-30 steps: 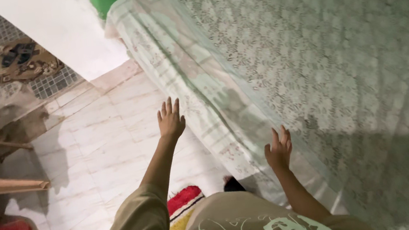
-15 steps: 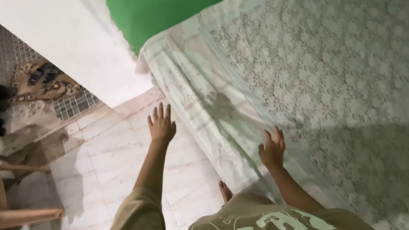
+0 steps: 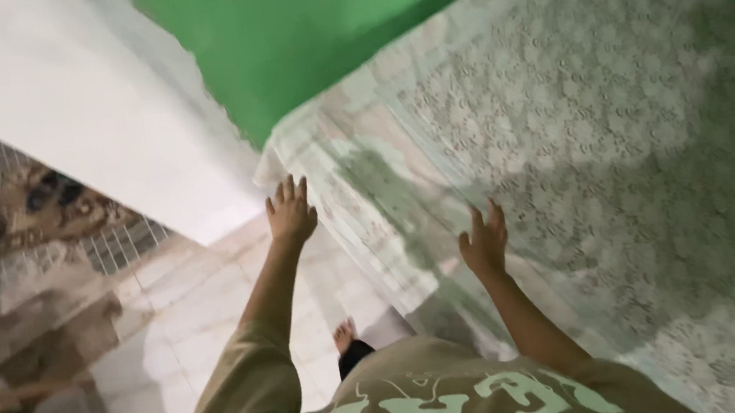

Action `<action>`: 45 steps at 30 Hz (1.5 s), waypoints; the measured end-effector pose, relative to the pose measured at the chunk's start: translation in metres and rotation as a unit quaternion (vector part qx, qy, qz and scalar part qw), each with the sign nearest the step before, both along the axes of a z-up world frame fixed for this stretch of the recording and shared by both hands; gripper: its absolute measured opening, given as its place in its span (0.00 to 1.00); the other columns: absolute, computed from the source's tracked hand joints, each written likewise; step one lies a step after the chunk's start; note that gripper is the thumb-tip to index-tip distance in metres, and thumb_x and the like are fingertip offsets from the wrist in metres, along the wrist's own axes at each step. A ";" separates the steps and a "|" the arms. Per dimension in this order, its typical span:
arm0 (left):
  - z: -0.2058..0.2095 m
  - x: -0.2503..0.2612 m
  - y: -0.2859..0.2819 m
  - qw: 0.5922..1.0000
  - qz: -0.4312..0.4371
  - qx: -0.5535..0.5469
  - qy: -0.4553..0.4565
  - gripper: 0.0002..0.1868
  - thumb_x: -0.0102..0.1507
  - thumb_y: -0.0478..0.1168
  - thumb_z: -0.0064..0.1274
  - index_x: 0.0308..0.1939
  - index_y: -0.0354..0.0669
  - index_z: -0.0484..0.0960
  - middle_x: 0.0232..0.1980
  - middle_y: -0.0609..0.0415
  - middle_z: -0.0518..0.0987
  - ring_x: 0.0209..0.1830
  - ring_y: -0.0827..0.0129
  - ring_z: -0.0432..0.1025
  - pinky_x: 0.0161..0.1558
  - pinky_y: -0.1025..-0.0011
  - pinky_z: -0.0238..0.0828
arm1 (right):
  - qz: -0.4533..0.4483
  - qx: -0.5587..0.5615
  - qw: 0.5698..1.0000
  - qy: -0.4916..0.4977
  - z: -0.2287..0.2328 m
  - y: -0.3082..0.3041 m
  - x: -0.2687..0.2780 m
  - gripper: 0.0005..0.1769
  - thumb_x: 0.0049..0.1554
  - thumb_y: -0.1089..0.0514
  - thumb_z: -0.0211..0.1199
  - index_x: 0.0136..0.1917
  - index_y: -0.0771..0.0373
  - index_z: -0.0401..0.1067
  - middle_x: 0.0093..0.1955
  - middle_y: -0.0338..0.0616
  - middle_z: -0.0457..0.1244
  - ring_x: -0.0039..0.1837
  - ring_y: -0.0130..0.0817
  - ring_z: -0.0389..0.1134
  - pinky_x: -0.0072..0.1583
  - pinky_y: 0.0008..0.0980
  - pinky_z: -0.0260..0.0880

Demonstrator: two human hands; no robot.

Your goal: The person spreads and smooths a patterned sheet over a mattress, tucking the edges into the bed frame and smoothing out wrinkles by hand.

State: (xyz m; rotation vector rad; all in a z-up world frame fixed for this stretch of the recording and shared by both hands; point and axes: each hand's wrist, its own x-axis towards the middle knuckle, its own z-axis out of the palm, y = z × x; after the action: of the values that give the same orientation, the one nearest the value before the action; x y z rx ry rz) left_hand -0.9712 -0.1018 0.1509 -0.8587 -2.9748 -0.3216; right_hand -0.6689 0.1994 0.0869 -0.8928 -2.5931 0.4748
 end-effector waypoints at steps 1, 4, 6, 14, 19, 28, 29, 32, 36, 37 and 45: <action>0.000 -0.014 -0.002 1.000 0.002 -0.019 -0.025 0.43 0.64 0.48 0.54 0.80 0.57 0.52 0.84 0.52 0.48 0.83 0.54 0.43 0.76 0.41 0.39 | -0.005 0.004 1.000 0.004 0.002 -0.009 -0.012 0.36 0.56 0.58 0.64 0.76 0.59 0.59 0.84 0.56 0.37 0.84 0.59 0.36 0.74 0.63 0.46; 0.008 -0.062 -0.002 0.999 -0.016 -0.037 -0.034 0.43 0.64 0.49 0.54 0.80 0.58 0.51 0.84 0.53 0.46 0.83 0.55 0.42 0.76 0.42 0.38 | -0.049 -0.050 0.997 -0.026 0.007 -0.036 -0.048 0.37 0.55 0.57 0.64 0.76 0.55 0.58 0.84 0.53 0.35 0.84 0.57 0.34 0.74 0.62 0.47; 0.009 -0.086 -0.009 0.998 -0.038 -0.044 -0.021 0.43 0.64 0.49 0.54 0.80 0.57 0.51 0.84 0.53 0.46 0.83 0.54 0.42 0.76 0.42 0.38 | -0.049 -0.038 0.998 -0.021 0.007 -0.056 -0.073 0.37 0.56 0.56 0.65 0.77 0.55 0.58 0.84 0.51 0.35 0.84 0.57 0.34 0.76 0.61 0.47; 0.020 -0.162 -0.018 0.995 -0.076 -0.062 -0.031 0.44 0.64 0.51 0.55 0.80 0.57 0.51 0.84 0.54 0.46 0.83 0.55 0.43 0.76 0.41 0.39 | -0.051 -0.062 0.996 -0.026 0.021 -0.112 -0.146 0.37 0.56 0.57 0.63 0.76 0.53 0.58 0.85 0.50 0.35 0.84 0.58 0.32 0.75 0.66 0.43; -0.004 -0.190 -0.019 0.992 -0.088 -0.078 -0.044 0.46 0.63 0.53 0.57 0.81 0.57 0.49 0.84 0.54 0.46 0.83 0.53 0.43 0.75 0.40 0.41 | -0.061 -0.054 0.997 -0.008 0.020 -0.104 -0.173 0.37 0.54 0.57 0.64 0.75 0.53 0.59 0.85 0.52 0.36 0.84 0.59 0.34 0.76 0.64 0.45; -0.037 -0.267 0.014 0.978 -0.106 -0.164 -0.068 0.52 0.61 0.56 0.60 0.81 0.53 0.45 0.84 0.53 0.46 0.82 0.54 0.44 0.75 0.39 0.42 | -0.063 -0.065 0.995 -0.030 0.019 -0.052 -0.252 0.37 0.55 0.56 0.63 0.76 0.52 0.58 0.85 0.51 0.36 0.85 0.57 0.34 0.74 0.62 0.47; -0.038 -0.278 0.021 0.971 -0.115 -0.195 -0.073 0.52 0.62 0.57 0.60 0.81 0.52 0.44 0.84 0.52 0.46 0.82 0.54 0.44 0.75 0.39 0.41 | -0.060 -0.071 0.995 -0.036 0.021 -0.047 -0.260 0.37 0.55 0.57 0.63 0.76 0.52 0.58 0.85 0.52 0.36 0.84 0.57 0.34 0.75 0.63 0.46; -0.037 -0.304 0.044 0.969 -0.134 -0.201 -0.056 0.52 0.62 0.59 0.59 0.80 0.50 0.45 0.83 0.51 0.48 0.82 0.54 0.46 0.75 0.40 0.45 | -0.063 -0.076 0.995 -0.022 0.029 -0.030 -0.275 0.37 0.55 0.58 0.64 0.76 0.53 0.58 0.85 0.52 0.37 0.84 0.57 0.34 0.75 0.61 0.46; -0.038 -0.321 0.077 0.961 -0.149 -0.218 -0.080 0.53 0.61 0.60 0.60 0.80 0.50 0.47 0.83 0.50 0.52 0.82 0.55 0.49 0.75 0.40 0.47 | -0.079 -0.063 0.995 -0.011 0.038 -0.008 -0.278 0.36 0.54 0.57 0.65 0.75 0.53 0.60 0.84 0.51 0.38 0.84 0.56 0.36 0.76 0.60 0.49; -0.041 -0.323 0.084 0.957 -0.155 -0.231 -0.079 0.53 0.61 0.61 0.59 0.80 0.47 0.47 0.82 0.50 0.52 0.81 0.54 0.51 0.74 0.40 0.49 | -0.087 -0.065 0.994 -0.011 0.038 -0.006 -0.278 0.36 0.54 0.57 0.65 0.75 0.53 0.60 0.84 0.51 0.38 0.84 0.56 0.36 0.76 0.60 0.49; -0.069 -0.360 0.142 0.937 -0.238 -0.254 -0.031 0.47 0.62 0.61 0.57 0.77 0.45 0.54 0.77 0.49 0.62 0.75 0.55 0.59 0.69 0.41 0.58 | -0.160 -0.080 0.984 -0.013 0.022 -0.003 -0.280 0.36 0.53 0.58 0.65 0.74 0.54 0.61 0.83 0.52 0.40 0.83 0.58 0.40 0.72 0.59 0.55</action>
State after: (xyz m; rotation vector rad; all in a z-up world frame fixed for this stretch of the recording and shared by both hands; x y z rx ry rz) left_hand -1.3308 0.0401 0.0816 -1.6464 -2.8980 0.4526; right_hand -0.9487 0.1966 0.1094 -1.3484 -2.3937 0.5873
